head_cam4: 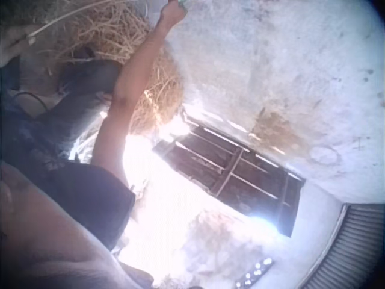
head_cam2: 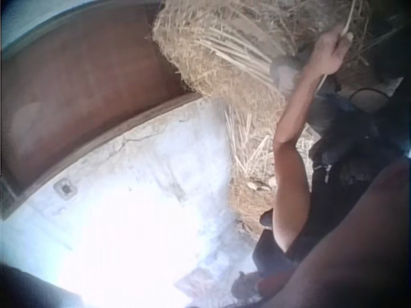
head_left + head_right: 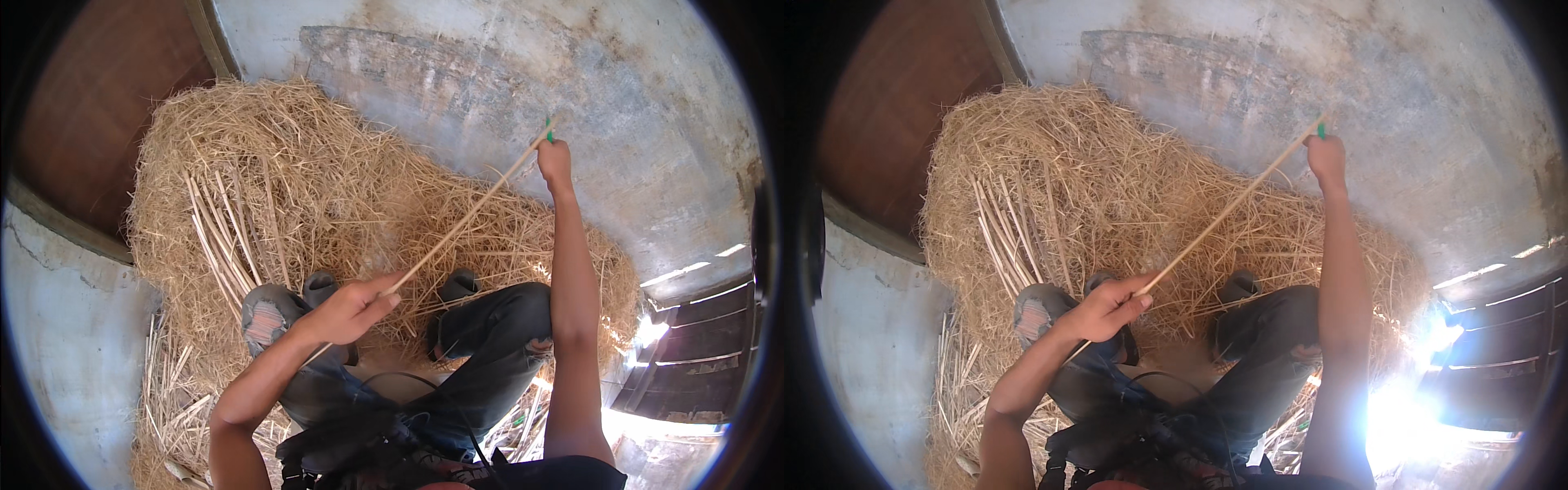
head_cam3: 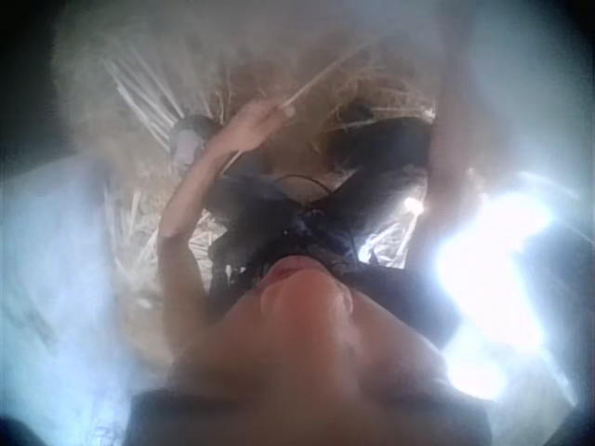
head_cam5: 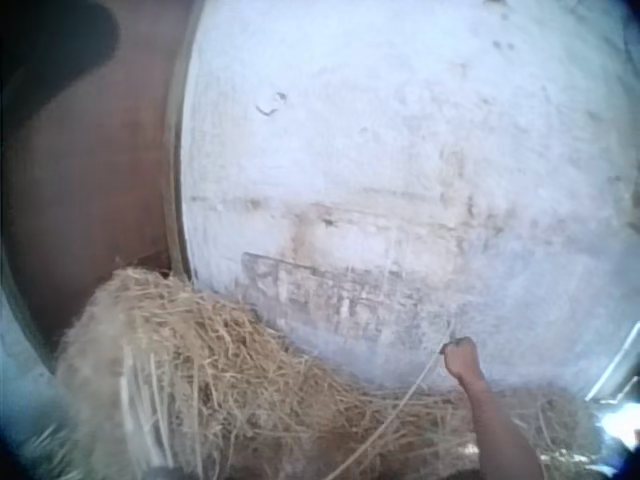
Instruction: The person uses a small green-handled knife to shave and smooth down long, thin strips of bamboo while sitting in a workspace containing straw.
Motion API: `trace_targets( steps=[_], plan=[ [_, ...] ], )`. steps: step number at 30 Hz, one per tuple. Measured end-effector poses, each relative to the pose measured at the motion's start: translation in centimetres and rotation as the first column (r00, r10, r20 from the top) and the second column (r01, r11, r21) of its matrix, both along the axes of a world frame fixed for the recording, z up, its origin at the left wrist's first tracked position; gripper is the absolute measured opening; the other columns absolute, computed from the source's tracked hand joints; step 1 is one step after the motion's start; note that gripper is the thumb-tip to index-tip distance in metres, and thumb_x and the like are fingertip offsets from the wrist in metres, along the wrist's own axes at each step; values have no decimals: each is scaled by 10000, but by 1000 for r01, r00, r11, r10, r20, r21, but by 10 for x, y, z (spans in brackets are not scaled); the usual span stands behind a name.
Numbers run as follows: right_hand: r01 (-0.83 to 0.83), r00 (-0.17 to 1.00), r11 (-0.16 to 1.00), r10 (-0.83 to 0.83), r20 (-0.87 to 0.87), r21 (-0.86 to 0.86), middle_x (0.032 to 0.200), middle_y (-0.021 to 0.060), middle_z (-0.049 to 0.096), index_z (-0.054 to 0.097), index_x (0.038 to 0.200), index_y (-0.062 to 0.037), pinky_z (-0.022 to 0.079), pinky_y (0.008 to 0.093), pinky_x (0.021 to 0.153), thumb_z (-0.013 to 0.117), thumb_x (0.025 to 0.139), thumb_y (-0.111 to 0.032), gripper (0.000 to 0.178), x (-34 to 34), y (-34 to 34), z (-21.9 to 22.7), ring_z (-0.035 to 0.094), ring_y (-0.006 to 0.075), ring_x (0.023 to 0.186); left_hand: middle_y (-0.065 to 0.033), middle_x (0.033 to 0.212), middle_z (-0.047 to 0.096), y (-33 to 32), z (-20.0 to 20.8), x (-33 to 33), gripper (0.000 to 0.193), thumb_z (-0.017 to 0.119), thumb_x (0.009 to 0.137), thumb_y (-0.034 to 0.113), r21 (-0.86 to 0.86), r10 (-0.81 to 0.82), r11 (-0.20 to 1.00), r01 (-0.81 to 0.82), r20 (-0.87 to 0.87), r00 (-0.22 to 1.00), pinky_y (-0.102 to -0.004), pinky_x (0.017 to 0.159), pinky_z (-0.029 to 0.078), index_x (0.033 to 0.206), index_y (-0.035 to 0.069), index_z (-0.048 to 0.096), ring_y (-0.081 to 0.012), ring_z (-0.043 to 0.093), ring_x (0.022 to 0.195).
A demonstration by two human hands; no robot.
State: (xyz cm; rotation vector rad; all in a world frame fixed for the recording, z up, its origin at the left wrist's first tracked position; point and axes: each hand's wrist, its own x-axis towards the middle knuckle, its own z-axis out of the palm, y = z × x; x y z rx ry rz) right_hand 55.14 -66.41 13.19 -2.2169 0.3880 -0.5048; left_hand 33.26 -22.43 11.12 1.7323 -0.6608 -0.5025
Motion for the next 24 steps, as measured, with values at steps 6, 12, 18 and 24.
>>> trace_targets(
  steps=[6,12,18,24],
  plan=[
    [-92,989,954,121,-88,284,529,-9,434,685,930,17,314,328,445,673,953,-356,373,-33,26,15,405,131,428,78,659,394,6,3,17,461,499,1109,211,-76,170,981,-179,-114,979,-220,518,309,1521,11,453,-29,374,550],
    [-408,846,634,532,12,657,515,-80,296,681,1086,-8,240,265,399,599,1054,-428,428,-64,106,49,292,50,392,70,636,410,-7,1,20,418,491,1112,223,-114,120,984,-139,-159,980,-212,503,318,1469,7,480,-39,384,508],
    [-506,769,613,639,-5,606,545,-78,334,688,1120,-11,255,256,402,598,1062,-411,414,-66,145,39,301,48,401,24,672,524,-10,2,29,396,437,1129,279,-170,40,982,-83,-241,970,-224,563,438,1382,-12,526,-75,536,550],
    [-512,751,617,659,-37,598,557,-70,381,671,1055,-10,279,248,417,653,1033,-411,402,-79,182,46,359,46,425,9,674,513,-18,3,33,423,393,1142,294,-195,100,968,-158,-276,956,-237,556,468,1367,-35,536,-103,551,534]
  ],
)
